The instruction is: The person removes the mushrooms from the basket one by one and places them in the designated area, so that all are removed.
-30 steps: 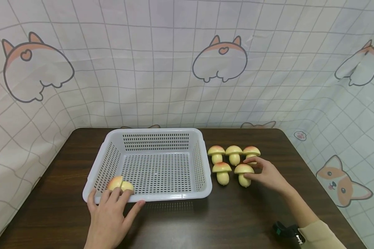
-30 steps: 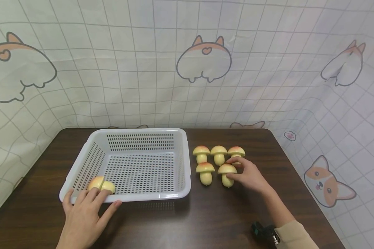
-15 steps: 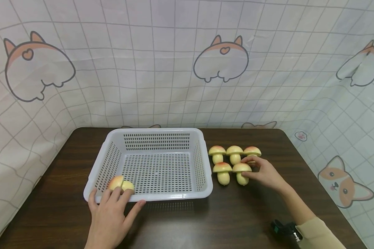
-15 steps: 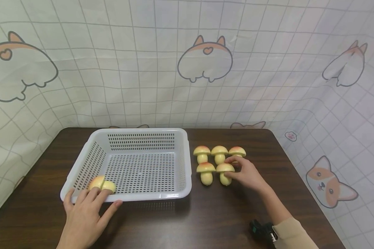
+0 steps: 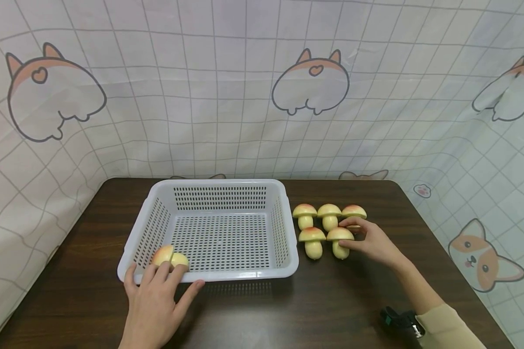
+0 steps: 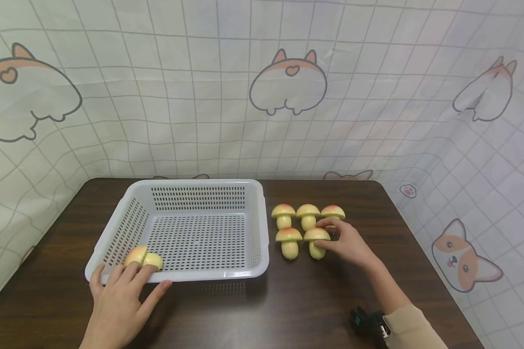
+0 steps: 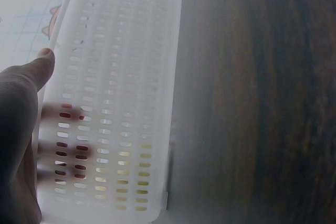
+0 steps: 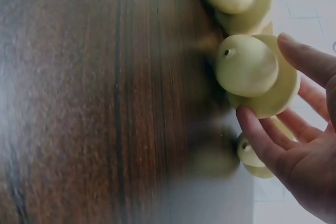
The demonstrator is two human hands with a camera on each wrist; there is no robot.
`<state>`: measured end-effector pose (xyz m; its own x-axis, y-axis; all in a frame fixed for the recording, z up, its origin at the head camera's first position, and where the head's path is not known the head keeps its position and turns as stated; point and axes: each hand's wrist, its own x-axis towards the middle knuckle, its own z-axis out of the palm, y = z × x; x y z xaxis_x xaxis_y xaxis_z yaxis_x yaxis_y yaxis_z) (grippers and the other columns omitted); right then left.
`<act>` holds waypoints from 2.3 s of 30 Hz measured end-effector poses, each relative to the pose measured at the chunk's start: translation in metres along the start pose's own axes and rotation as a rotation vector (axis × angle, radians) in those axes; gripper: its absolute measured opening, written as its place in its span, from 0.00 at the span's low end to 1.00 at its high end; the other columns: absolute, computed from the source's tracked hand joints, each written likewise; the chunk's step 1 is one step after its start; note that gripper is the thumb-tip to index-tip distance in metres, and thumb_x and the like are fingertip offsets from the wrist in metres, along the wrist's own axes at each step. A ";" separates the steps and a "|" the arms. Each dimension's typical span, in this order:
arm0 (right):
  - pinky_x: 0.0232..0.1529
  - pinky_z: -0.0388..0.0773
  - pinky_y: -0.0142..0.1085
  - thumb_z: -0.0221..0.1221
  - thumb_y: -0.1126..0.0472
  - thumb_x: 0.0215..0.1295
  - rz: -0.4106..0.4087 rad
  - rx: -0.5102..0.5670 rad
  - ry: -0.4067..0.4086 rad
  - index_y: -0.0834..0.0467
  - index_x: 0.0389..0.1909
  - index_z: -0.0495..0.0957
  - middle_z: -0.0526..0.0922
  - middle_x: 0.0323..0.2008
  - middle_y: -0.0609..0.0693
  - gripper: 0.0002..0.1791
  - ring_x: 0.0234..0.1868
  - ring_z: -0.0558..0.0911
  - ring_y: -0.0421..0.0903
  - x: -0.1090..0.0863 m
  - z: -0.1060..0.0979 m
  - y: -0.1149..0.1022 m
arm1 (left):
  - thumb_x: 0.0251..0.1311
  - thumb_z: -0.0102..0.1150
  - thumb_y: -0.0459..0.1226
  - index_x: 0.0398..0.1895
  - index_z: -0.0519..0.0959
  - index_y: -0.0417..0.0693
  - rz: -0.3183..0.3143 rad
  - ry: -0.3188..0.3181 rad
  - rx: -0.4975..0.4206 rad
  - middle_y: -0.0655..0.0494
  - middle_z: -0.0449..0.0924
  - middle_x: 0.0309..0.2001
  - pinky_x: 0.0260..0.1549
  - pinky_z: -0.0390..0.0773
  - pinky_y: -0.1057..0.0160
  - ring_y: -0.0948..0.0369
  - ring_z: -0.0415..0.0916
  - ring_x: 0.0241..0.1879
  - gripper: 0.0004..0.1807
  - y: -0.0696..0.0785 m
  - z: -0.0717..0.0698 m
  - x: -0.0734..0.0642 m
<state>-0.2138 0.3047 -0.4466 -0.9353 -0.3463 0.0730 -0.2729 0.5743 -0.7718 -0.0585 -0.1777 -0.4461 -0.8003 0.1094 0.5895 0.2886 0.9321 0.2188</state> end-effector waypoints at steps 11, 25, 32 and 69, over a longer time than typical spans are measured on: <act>0.48 0.75 0.47 0.73 0.57 0.63 0.001 -0.003 -0.010 0.65 0.61 0.75 0.77 0.61 0.62 0.30 0.61 0.78 0.63 0.002 -0.005 0.003 | 0.68 0.52 0.65 0.41 0.80 0.49 0.002 0.003 0.004 0.54 0.73 0.33 0.58 0.47 0.24 0.47 0.71 0.38 0.29 0.000 0.000 -0.001; 0.48 0.75 0.41 0.73 0.57 0.63 -0.001 -0.005 -0.001 0.60 0.56 0.79 0.79 0.57 0.58 0.24 0.59 0.80 0.59 0.006 0.000 0.008 | 0.67 0.55 0.64 0.41 0.81 0.49 -0.006 -0.006 0.000 0.54 0.74 0.33 0.58 0.47 0.24 0.47 0.71 0.39 0.28 0.001 0.000 0.000; 0.51 0.75 0.50 0.72 0.55 0.64 0.016 -0.020 -0.040 0.62 0.61 0.76 0.78 0.60 0.59 0.28 0.62 0.77 0.63 0.005 -0.003 0.004 | 0.66 0.57 0.63 0.41 0.81 0.49 -0.011 -0.016 0.008 0.53 0.74 0.34 0.58 0.47 0.24 0.47 0.71 0.39 0.27 0.001 0.000 0.000; 0.51 0.81 0.49 0.71 0.52 0.66 -0.160 -0.150 -0.124 0.52 0.62 0.75 0.79 0.60 0.51 0.26 0.59 0.80 0.55 0.052 -0.032 -0.077 | 0.67 0.55 0.64 0.41 0.81 0.50 -0.006 -0.004 -0.008 0.53 0.74 0.34 0.58 0.47 0.23 0.46 0.71 0.40 0.27 0.001 -0.001 0.001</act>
<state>-0.2484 0.2665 -0.3636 -0.8452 -0.5245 0.1021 -0.4544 0.6051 -0.6538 -0.0581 -0.1766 -0.4449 -0.8043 0.1054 0.5848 0.2877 0.9301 0.2282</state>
